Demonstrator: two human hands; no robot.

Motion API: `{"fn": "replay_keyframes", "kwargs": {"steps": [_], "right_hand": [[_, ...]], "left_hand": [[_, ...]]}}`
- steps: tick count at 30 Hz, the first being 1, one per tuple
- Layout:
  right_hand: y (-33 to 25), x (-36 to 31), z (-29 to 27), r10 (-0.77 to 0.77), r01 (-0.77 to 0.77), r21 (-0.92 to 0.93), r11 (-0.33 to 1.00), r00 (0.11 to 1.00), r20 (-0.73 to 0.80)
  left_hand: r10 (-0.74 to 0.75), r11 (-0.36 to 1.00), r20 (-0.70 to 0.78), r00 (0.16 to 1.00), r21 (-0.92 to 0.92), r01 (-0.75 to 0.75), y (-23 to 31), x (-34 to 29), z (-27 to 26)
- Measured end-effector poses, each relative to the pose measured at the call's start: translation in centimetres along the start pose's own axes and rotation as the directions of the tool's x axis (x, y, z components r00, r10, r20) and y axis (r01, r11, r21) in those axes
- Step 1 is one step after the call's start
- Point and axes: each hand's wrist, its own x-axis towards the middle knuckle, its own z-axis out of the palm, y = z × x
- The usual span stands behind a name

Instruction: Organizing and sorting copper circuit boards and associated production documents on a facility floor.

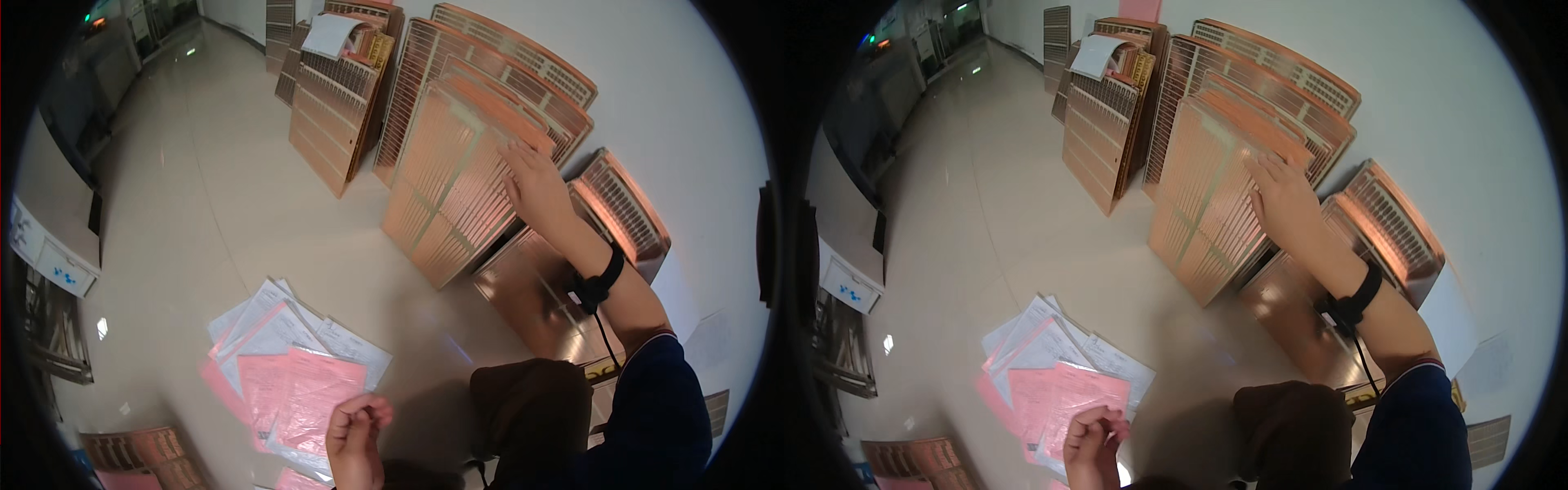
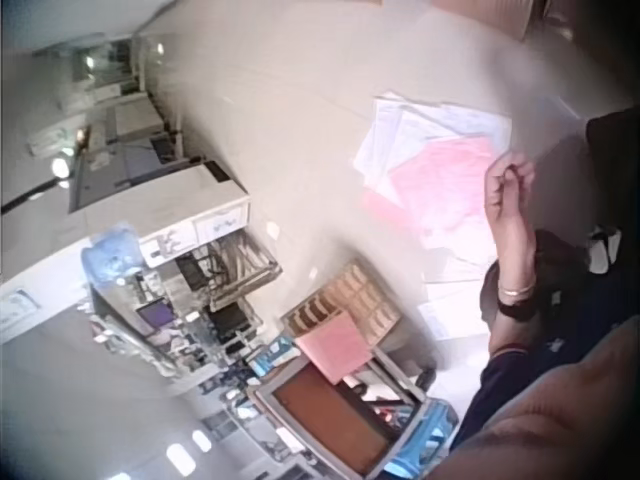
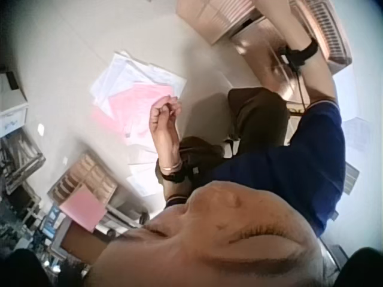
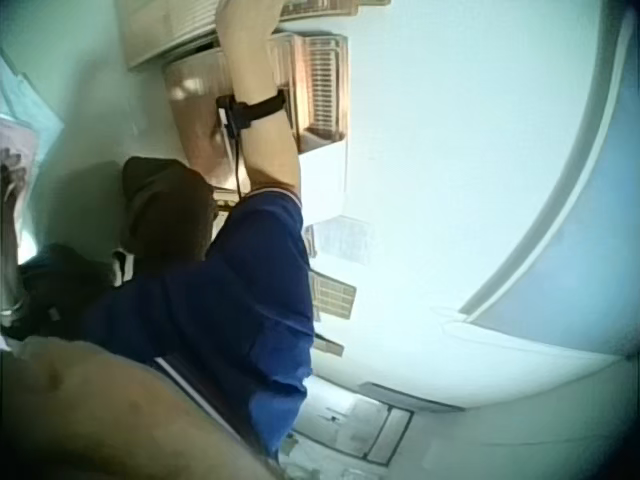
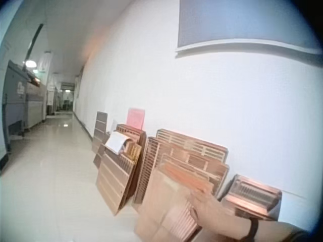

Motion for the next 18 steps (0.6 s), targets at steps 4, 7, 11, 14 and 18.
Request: {"fn": "replay_keyframes", "kwargs": {"steps": [4,7,11,14,18], "right_hand": [[-0.4,0.0,-0.2,-0.013,0.014,-0.043,0.999,1.000,0.020],[-0.6,0.1,-0.3,-0.047,0.048,-0.060,0.997,0.999,0.026],[-1.3,2.0,-0.7,-0.032,0.033,0.045,0.998,0.999,-0.018],[-1.2,3.5,-0.7,0.208,-0.259,0.355,0.898,0.962,0.176],[0.3,3.9,0.5,0.057,-0.063,-0.073,0.995,0.995,-0.082]], "left_hand": [[0.148,0.972,-0.052,0.988,-0.176,-0.155,0.5,1.6,0.5],[0.102,0.979,-0.092,0.990,-0.164,-0.117,0.2,1.5,0.2],[0.055,0.982,-0.118,0.992,-0.175,-0.075,0.3,1.8,0.2],[0.093,0.960,-0.042,0.995,-0.263,-0.101,0.3,2.4,0.8],[0.059,0.974,-0.096,0.994,-0.214,-0.078,-0.6,2.3,-0.1]]}}
